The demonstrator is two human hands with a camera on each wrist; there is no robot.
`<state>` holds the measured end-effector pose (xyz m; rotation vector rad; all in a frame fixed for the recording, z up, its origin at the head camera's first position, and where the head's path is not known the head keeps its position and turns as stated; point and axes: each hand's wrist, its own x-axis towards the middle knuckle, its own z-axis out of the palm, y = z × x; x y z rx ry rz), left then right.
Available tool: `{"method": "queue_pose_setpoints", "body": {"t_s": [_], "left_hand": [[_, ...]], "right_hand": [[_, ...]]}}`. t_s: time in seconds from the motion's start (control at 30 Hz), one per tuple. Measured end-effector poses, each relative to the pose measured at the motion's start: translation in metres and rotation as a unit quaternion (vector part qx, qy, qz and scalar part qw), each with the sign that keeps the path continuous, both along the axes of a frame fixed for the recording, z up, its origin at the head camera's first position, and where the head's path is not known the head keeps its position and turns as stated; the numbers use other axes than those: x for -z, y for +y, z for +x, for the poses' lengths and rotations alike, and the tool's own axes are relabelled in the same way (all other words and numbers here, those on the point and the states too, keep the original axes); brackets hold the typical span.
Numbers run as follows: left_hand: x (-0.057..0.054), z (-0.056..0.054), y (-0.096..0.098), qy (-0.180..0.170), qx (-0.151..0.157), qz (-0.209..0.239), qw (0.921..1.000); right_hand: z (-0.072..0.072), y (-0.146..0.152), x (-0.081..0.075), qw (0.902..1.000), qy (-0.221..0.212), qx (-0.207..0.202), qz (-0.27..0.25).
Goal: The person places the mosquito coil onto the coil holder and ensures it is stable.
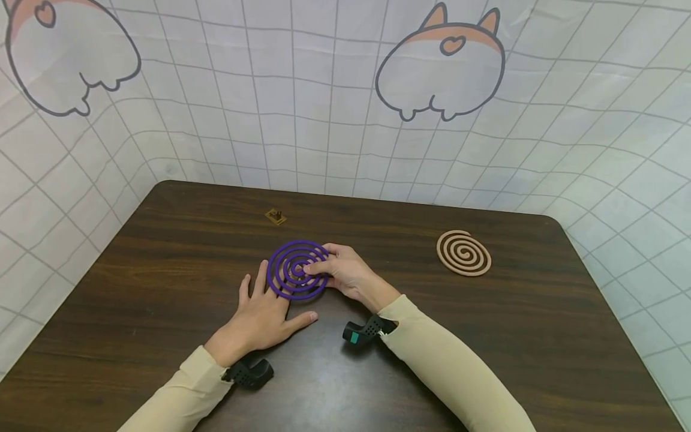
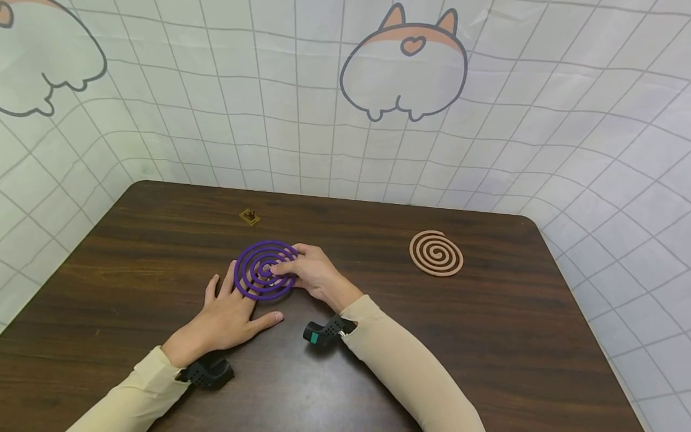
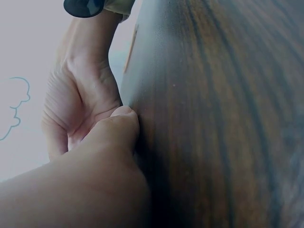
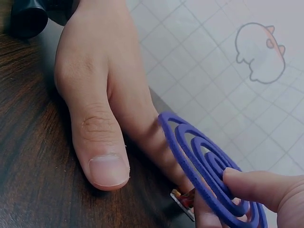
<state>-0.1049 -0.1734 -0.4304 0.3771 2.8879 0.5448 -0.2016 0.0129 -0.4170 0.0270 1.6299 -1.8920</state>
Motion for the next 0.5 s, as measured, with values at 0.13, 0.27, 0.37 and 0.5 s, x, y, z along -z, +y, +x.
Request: {"method": "queue_pose_setpoints", "body": {"t_s": [0.13, 0.27, 0.37, 0.5], "left_hand": [[-0.0001, 0.0002, 0.0000, 0.001, 0.000, 0.000, 1.0000], [-0.0009, 0.0005, 0.0001, 0.003, 0.000, 0.003, 1.0000], [-0.0012, 0.0006, 0.0001, 0.004, 0.000, 0.002, 1.0000], [-0.0014, 0.0008, 0.0003, 0.004, 0.001, 0.001, 1.0000]], "right_hand": [[0.0006, -0.0007, 0.0003, 1.0000, 0.000, 0.004, 0.000], [0.0016, -0.0010, 0.0002, 1.0000, 0.004, 0.009, -0.001], [0.0024, -0.0009, -0.0002, 0.9999, 0.005, 0.012, 0.001], [0.0032, -0.0006, -0.0010, 0.9999, 0.006, 0.013, 0.005]]}}
